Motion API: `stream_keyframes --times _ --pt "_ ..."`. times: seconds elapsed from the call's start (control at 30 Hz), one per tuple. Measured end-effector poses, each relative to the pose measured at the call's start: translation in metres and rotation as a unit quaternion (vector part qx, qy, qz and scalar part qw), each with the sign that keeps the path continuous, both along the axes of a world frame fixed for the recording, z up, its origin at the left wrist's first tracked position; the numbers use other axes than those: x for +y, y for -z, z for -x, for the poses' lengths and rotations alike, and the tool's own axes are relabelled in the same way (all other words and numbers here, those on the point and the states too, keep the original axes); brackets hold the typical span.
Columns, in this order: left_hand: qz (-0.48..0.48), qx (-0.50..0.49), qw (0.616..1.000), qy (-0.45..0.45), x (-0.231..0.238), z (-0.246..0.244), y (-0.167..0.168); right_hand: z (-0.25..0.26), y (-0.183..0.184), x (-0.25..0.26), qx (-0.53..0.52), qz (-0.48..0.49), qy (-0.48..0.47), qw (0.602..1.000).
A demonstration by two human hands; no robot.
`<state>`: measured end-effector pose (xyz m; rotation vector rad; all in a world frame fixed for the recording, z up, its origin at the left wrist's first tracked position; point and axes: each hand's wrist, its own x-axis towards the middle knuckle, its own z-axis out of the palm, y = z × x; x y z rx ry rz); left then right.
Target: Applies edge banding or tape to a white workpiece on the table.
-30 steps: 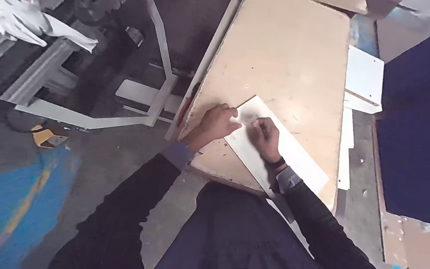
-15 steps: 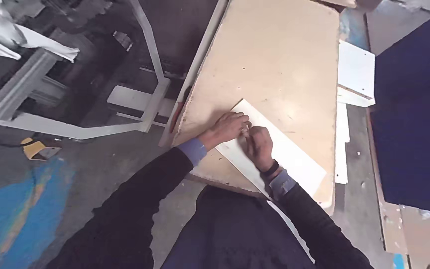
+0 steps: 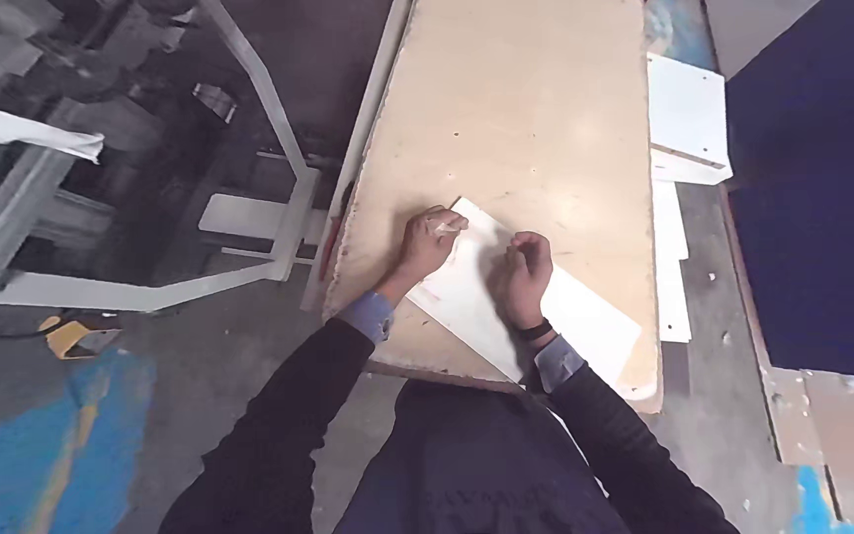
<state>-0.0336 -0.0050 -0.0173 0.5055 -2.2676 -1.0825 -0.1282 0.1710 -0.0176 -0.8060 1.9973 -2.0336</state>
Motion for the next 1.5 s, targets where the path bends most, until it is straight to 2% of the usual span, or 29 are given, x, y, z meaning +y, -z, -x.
stream_keyframes --times 0.13,0.23,0.4,0.57,0.67,0.73,0.8,0.83,0.93,1.0,1.07,1.17,1.27,1.4,1.5 --pt "-0.027 0.020 0.999 -0.029 0.004 -0.002 -0.003 -0.001 -0.003 0.000 0.011 -0.032 0.005 0.999" --pt "-0.084 -0.028 0.994 -0.057 0.023 -0.014 -0.038 -0.001 -0.006 -0.001 0.004 -0.038 0.008 0.999" --pt "-0.097 0.046 0.984 -0.144 0.011 -0.006 -0.006 0.000 -0.005 -0.002 -0.013 -0.033 0.006 0.999" --pt "-0.158 0.044 0.971 -0.174 0.027 -0.016 -0.017 0.000 -0.003 -0.003 -0.019 -0.013 0.001 1.000" --pt "-0.220 0.036 0.947 -0.232 0.033 -0.024 -0.018 0.003 -0.001 -0.004 -0.028 0.001 0.003 1.000" --pt "-0.279 0.091 0.907 -0.303 0.034 -0.030 -0.014 0.003 0.000 -0.005 -0.042 0.005 0.008 0.999" --pt "-0.295 0.160 0.873 -0.355 0.022 -0.031 -0.014 0.003 -0.001 -0.004 -0.047 0.003 0.005 0.999" --pt "-0.271 0.151 0.888 -0.339 0.021 -0.041 -0.015 0.003 -0.002 -0.004 -0.048 -0.001 0.003 0.999" --pt "-0.131 0.011 0.970 -0.204 0.020 -0.070 -0.028 0.004 0.000 -0.006 -0.041 -0.003 0.002 0.999" --pt "-0.052 -0.086 0.986 -0.136 0.023 -0.066 -0.045 0.004 0.002 -0.006 -0.029 -0.003 -0.007 1.000" --pt "-0.034 -0.184 0.979 -0.077 0.032 -0.046 -0.070 0.003 0.002 -0.005 -0.024 -0.011 -0.014 1.000" --pt "0.038 -0.275 0.959 -0.053 0.046 0.000 -0.091 0.003 -0.001 -0.003 -0.023 -0.018 -0.015 0.999" --pt "0.122 -0.331 0.935 -0.037 0.056 0.017 -0.091 0.004 0.000 -0.004 -0.034 -0.006 -0.008 0.999" --pt "0.221 -0.283 0.933 -0.017 0.050 0.018 -0.059 0.004 0.001 -0.004 -0.057 0.004 -0.001 0.998" --pt "0.223 -0.330 0.917 -0.033 0.054 0.025 -0.059 0.003 -0.001 -0.004 -0.058 0.000 -0.001 0.998"
